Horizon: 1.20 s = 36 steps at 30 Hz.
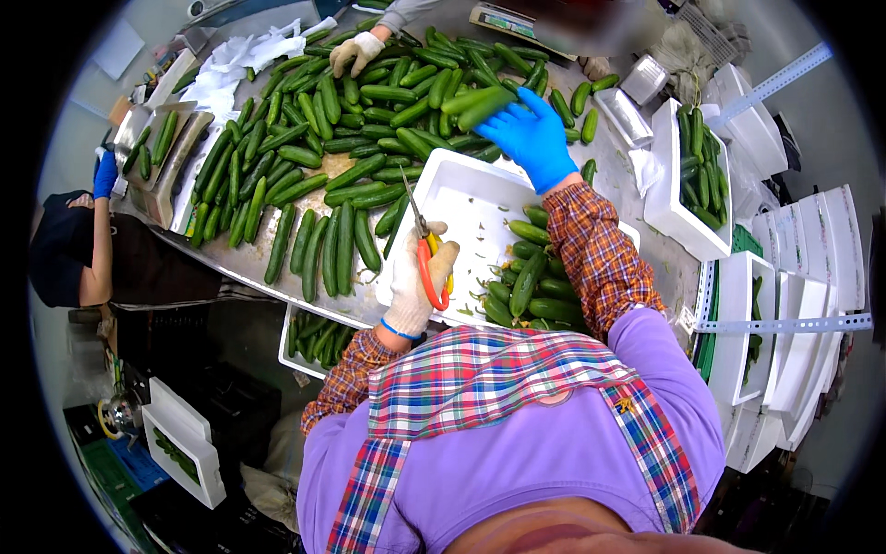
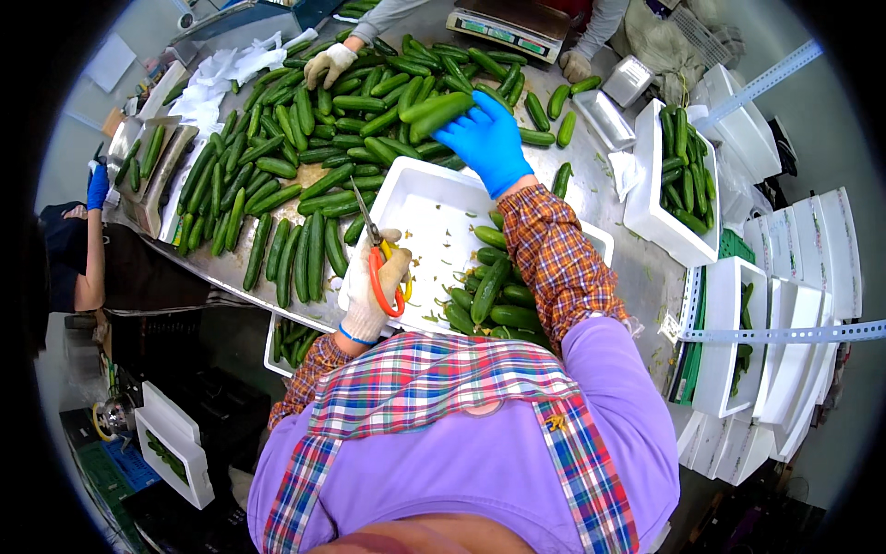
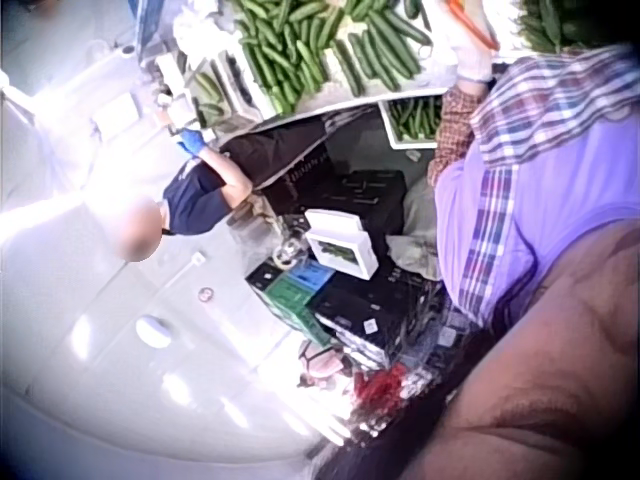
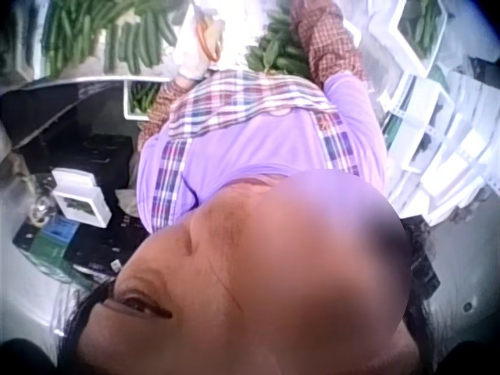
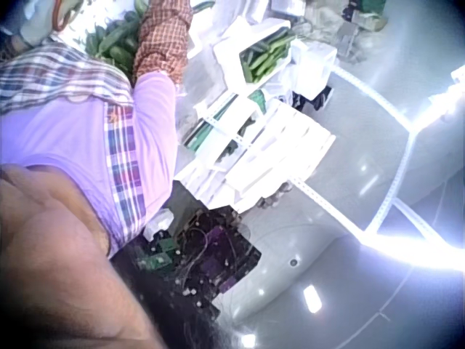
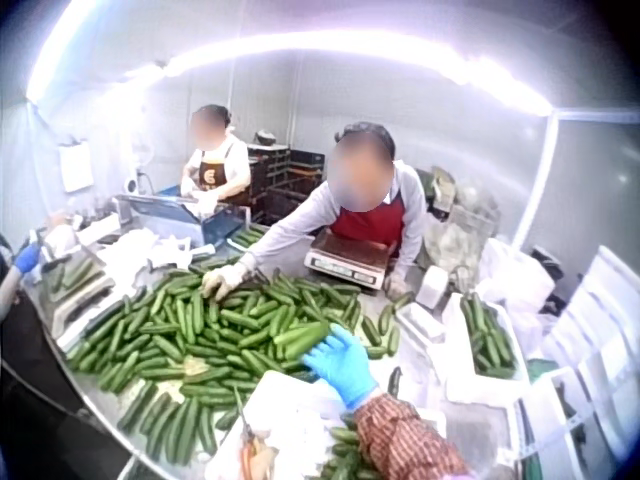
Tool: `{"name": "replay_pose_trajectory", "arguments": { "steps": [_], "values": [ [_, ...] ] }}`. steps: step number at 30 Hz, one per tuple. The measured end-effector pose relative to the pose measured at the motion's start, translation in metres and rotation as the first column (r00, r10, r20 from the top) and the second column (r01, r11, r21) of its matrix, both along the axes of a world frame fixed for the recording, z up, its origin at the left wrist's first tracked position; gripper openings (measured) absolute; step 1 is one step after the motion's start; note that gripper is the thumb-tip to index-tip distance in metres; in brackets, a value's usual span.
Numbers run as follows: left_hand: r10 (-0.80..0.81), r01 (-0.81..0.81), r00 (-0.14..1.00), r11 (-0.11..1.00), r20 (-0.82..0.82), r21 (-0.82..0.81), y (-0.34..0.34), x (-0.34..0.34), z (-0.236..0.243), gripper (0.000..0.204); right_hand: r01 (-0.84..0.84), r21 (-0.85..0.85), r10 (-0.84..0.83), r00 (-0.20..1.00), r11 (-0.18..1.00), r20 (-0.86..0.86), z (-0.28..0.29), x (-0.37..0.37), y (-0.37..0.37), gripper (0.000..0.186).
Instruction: The person sorts through a large pile of cucumbers on a table, uses a pair of shears to trim the ends or stems off individual cucumbers, and places the trimmed items into a white plastic tray.
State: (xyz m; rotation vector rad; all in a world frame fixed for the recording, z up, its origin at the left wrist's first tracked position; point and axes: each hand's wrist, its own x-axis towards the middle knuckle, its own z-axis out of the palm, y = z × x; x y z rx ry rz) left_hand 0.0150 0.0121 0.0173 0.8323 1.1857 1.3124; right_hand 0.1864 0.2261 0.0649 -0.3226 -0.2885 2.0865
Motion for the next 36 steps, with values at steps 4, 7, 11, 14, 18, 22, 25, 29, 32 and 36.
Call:
{"name": "replay_pose_trajectory", "arguments": {
  "steps": [4, 7, 11, 14, 18, 22, 25, 29, 32, 36],
  "values": [
    [0.003, -0.003, 1.0, 1.0, -0.026, -0.014, -0.001, 0.0, 0.0, 0.034, 0.004, 0.299, -0.065, 0.979, 0.954, 0.194, 0.012, 0.013, -0.02, 0.049],
    [0.002, -0.002, 1.0, 1.0, -0.01, 0.004, -0.002, 0.0, -0.001, 0.033, -0.405, 0.438, 0.07, 0.794, 0.803, 0.604, 0.013, 0.025, -0.061, 0.048],
    [-0.025, 0.026, 1.0, 0.999, -0.017, 0.04, -0.002, 0.0, -0.005, 0.032, -0.995, -0.039, -0.236, -0.061, 0.096, 0.97, 0.017, 0.047, -0.126, 0.065],
    [-0.042, 0.044, 0.999, 0.997, -0.03, 0.057, 0.0, 0.002, -0.004, 0.032, -0.951, -0.108, -0.553, 0.074, -0.291, 0.83, 0.004, 0.061, -0.154, 0.078],
    [-0.032, 0.032, 0.999, 0.998, 0.006, 0.048, -0.001, 0.003, -0.004, 0.032, -0.947, -0.175, -0.651, 0.045, -0.269, 0.758, 0.016, 0.067, -0.164, 0.084],
    [-0.02, 0.018, 1.0, 0.998, 0.024, 0.058, 0.0, 0.005, -0.002, 0.031, -0.939, -0.222, -0.721, 0.038, -0.263, 0.692, 0.015, 0.062, -0.169, 0.084],
    [-0.021, 0.021, 1.0, 0.998, 0.005, 0.056, -0.003, 0.001, -0.004, 0.031, -0.863, -0.432, -0.718, -0.124, -0.263, 0.685, 0.032, 0.044, -0.167, 0.084],
    [-0.03, 0.028, 0.999, 0.996, 0.016, 0.086, -0.004, 0.003, -0.003, 0.032, -0.95, -0.262, -0.675, -0.083, -0.168, 0.733, 0.008, 0.075, -0.159, 0.046],
    [-0.041, 0.051, 0.994, 0.994, -0.101, 0.097, -0.004, 0.003, -0.002, 0.033, -0.992, -0.125, -0.657, -0.088, -0.01, 0.749, 0.008, 0.083, -0.169, 0.034],
    [-0.072, 0.074, 0.997, 0.994, -0.019, 0.077, -0.004, 0.001, 0.002, 0.036, -0.826, 0.041, -0.465, -0.275, 0.563, 0.842, 0.042, 0.098, -0.155, 0.027]
  ]
}}
